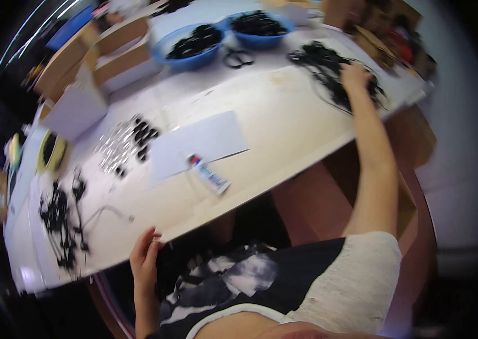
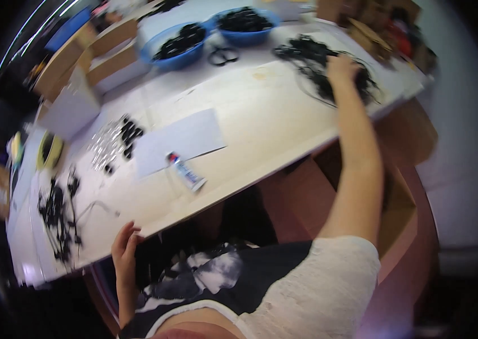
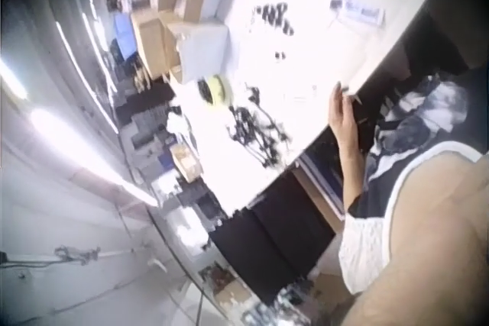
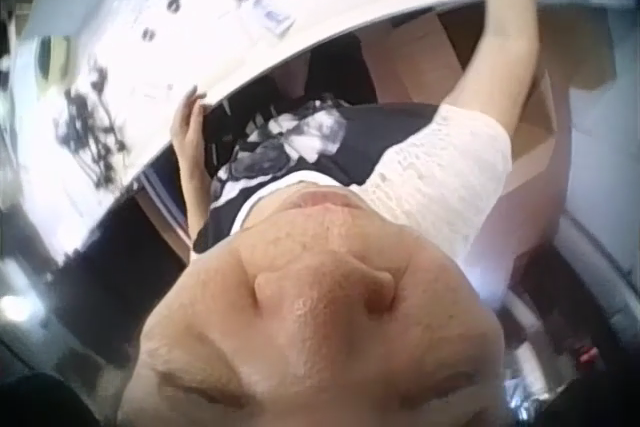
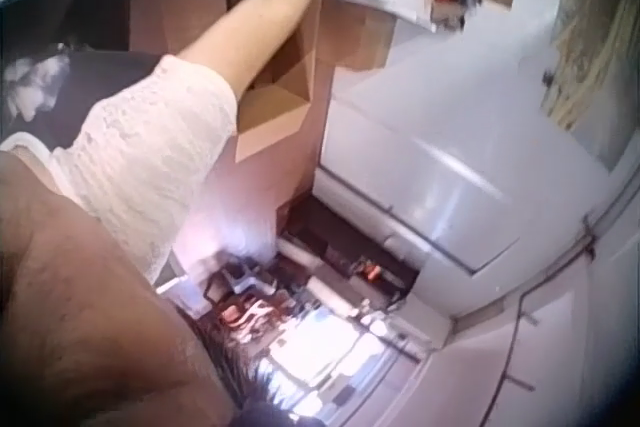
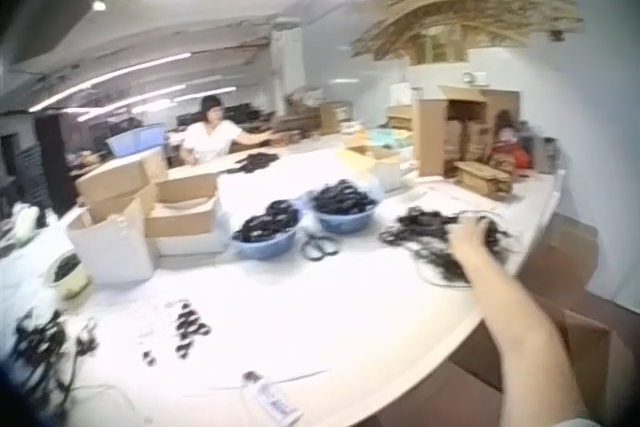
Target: The person assembles electronic components by applying adhesive from a tube to plastic housings, then attaching small sensors or lenses to them.
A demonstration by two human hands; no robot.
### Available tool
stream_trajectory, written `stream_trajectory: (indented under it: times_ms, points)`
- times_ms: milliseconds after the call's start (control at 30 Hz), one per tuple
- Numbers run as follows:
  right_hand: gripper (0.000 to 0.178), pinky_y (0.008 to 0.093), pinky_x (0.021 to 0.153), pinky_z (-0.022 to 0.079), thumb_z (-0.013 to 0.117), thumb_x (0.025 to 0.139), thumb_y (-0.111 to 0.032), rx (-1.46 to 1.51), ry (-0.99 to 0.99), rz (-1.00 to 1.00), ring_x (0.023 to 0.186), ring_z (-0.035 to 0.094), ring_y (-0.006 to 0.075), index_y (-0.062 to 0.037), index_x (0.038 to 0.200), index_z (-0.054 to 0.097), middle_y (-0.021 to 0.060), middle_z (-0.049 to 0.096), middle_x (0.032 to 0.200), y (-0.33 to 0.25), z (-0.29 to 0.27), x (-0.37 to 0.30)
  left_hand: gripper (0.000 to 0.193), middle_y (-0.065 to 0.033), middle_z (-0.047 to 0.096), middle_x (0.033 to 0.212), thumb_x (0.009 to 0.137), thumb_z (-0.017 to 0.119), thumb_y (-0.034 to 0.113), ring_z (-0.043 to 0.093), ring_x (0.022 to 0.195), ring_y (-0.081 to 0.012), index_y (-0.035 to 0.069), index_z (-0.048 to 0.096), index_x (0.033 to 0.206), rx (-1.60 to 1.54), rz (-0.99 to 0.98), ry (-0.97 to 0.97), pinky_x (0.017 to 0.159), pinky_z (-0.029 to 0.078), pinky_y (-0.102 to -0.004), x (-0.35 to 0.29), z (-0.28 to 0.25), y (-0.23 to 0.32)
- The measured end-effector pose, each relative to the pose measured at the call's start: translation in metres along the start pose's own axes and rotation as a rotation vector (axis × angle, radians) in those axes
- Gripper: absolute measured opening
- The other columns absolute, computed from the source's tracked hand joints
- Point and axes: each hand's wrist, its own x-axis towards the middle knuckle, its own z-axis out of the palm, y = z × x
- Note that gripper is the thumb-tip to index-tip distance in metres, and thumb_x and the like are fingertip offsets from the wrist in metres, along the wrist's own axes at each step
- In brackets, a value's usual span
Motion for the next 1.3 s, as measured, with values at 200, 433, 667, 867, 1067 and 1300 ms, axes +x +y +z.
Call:
stream_trajectory:
  times_ms: [200,433,667,867,1067,1300]
  points:
    - [0.029,0.0414,0.086,0.041,0.058,0.081,-0.018,0.280,0.597,-0.486,0.100,0.051,0.0348,-0.0038,0.106,0.059,0.0193,0.055,0.109,0.015,-0.053,-0.025,0.030,-0.0109,0.054,0.100,0.083,0.051,0.004,0.054,0.083,-0.0176,0.004,0.053,0.113,0.245,0.308,-0.149,0.074,0.044,-0.0269,0.023,-0.004,-0.002]
    - [0.028,0.0304,0.085,0.042,0.059,0.074,0.006,1.159,-0.228,-1.357,0.097,0.054,0.0256,0.0006,0.101,0.058,0.0126,0.057,0.102,-0.182,-0.217,-0.269,0.030,-0.0107,0.054,0.098,0.081,0.056,0.005,0.056,0.079,-0.0189,0.006,0.054,0.111,0.311,0.347,0.207,0.071,0.047,-0.0275,0.009,-0.055,-0.013]
    - [0.024,0.0335,0.075,0.047,0.059,0.077,-0.007,1.262,-0.334,-1.959,0.087,0.057,0.0279,-0.0073,0.102,0.060,0.0101,0.060,0.096,-0.292,-0.267,-0.414,0.027,-0.0112,0.058,0.097,0.082,0.052,0.005,0.057,0.080,-0.0187,0.002,0.055,0.108,0.502,0.368,0.861,0.072,0.047,-0.0290,0.004,-0.185,-0.065]
    - [0.018,0.0275,0.068,0.047,0.059,0.080,-0.007,1.548,-0.631,-1.699,0.079,0.059,0.0197,-0.0058,0.097,0.063,0.0088,0.062,0.088,-0.384,-0.247,-0.448,0.024,-0.0113,0.060,0.092,0.081,0.053,0.009,0.058,0.080,-0.0202,0.003,0.057,0.105,0.515,0.228,0.903,0.073,0.046,-0.0299,0.018,-0.234,-0.078]
    - [0.017,0.0242,0.065,0.047,0.059,0.079,-0.002,1.724,-0.650,-1.534,0.072,0.059,0.0153,-0.0075,0.095,0.064,0.0065,0.062,0.081,-0.400,-0.221,-0.434,0.031,-0.0123,0.060,0.091,0.077,0.060,0.034,0.057,0.089,-0.0291,0.008,0.060,0.094,1.089,0.039,0.712,0.079,0.043,-0.0389,0.038,-0.206,-0.066]
    - [0.017,0.0247,0.063,0.047,0.059,0.079,-0.001,1.700,-0.496,-1.606,0.071,0.060,0.0157,-0.0065,0.095,0.064,0.0072,0.062,0.081,-0.392,-0.230,-0.427,0.040,-0.0088,0.059,0.090,0.074,0.063,0.039,0.057,0.087,-0.0244,0.009,0.059,0.101,0.995,-0.327,0.478,0.074,0.044,-0.0382,0.061,-0.198,-0.054]
